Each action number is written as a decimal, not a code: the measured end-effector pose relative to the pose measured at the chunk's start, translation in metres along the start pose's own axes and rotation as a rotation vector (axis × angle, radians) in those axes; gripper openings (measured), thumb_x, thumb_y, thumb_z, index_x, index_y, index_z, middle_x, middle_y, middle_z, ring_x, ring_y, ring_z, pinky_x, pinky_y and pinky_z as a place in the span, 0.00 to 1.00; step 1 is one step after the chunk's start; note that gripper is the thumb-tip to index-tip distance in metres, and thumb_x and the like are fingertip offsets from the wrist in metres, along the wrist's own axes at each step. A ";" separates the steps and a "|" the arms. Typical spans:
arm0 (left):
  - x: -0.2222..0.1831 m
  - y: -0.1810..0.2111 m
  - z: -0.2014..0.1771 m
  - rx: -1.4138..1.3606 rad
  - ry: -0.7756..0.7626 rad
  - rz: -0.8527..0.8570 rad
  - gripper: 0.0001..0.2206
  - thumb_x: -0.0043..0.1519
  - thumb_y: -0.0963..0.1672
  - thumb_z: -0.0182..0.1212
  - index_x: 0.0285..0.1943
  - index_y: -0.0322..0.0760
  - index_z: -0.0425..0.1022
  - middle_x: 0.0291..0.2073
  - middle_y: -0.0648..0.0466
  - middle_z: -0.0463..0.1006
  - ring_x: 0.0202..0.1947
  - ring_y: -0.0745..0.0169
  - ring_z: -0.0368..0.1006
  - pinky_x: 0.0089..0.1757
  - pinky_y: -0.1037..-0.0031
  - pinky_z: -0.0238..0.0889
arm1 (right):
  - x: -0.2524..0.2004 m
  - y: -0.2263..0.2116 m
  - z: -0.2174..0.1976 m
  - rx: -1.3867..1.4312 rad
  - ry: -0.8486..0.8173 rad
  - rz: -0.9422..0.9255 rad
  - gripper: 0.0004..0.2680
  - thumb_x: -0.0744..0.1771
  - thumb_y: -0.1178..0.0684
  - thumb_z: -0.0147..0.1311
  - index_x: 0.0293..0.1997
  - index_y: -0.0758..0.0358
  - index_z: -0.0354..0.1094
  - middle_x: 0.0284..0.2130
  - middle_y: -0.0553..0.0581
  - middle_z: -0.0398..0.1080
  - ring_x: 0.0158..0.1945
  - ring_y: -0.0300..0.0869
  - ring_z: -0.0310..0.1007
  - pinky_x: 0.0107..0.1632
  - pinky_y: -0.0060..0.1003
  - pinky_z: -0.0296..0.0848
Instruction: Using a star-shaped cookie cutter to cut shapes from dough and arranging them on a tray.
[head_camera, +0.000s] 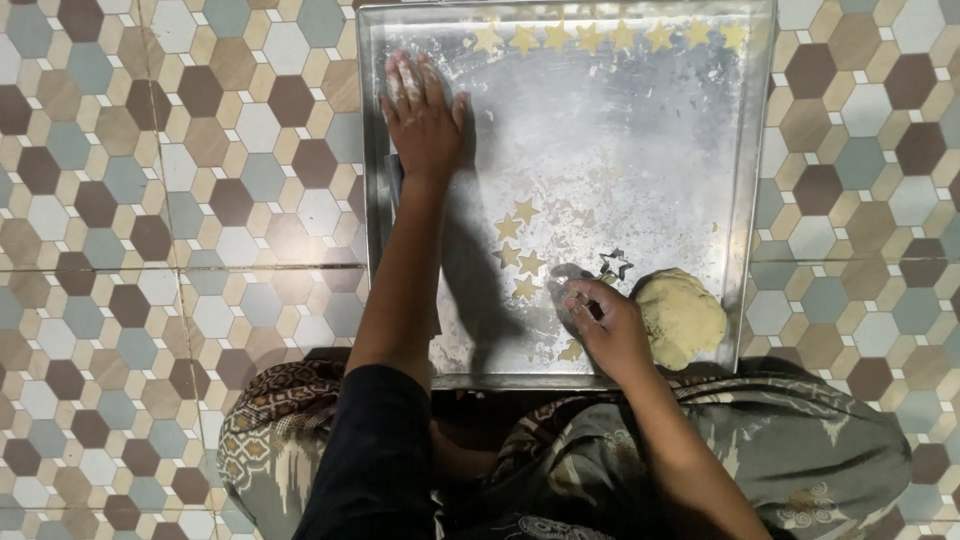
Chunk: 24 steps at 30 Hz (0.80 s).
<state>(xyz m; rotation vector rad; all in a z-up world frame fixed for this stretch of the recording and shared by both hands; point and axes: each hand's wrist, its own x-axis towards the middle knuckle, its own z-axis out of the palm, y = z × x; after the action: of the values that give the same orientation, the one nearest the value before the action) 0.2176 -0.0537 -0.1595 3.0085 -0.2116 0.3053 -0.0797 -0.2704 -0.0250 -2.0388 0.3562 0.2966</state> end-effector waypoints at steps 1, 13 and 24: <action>0.003 0.002 -0.006 0.002 -0.001 0.000 0.33 0.73 0.56 0.42 0.79 0.28 0.52 0.75 0.32 0.50 0.77 0.36 0.42 0.68 0.42 0.43 | -0.001 0.000 0.002 0.002 -0.001 0.001 0.13 0.65 0.59 0.56 0.55 0.63 0.73 0.51 0.57 0.78 0.47 0.45 0.79 0.52 0.37 0.74; 0.003 0.001 -0.022 0.112 -0.193 0.145 0.29 0.72 0.50 0.49 0.78 0.27 0.51 0.75 0.34 0.50 0.76 0.37 0.43 0.66 0.40 0.44 | 0.002 0.005 0.001 0.014 0.007 -0.020 0.14 0.63 0.63 0.56 0.54 0.63 0.73 0.50 0.59 0.78 0.49 0.46 0.79 0.53 0.37 0.75; -0.154 -0.006 -0.172 -0.454 -0.301 0.109 0.16 0.61 0.47 0.69 0.56 0.45 0.76 0.49 0.47 0.81 0.55 0.40 0.76 0.52 0.51 0.68 | -0.005 0.008 -0.006 0.061 0.176 -0.110 0.03 0.67 0.61 0.61 0.40 0.70 0.75 0.34 0.69 0.76 0.42 0.60 0.78 0.46 0.50 0.73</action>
<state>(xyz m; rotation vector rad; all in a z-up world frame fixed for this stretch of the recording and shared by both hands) 0.0364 -0.0067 -0.0244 2.5793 -0.4099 -0.1705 -0.0871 -0.2787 -0.0273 -2.0215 0.3544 0.0385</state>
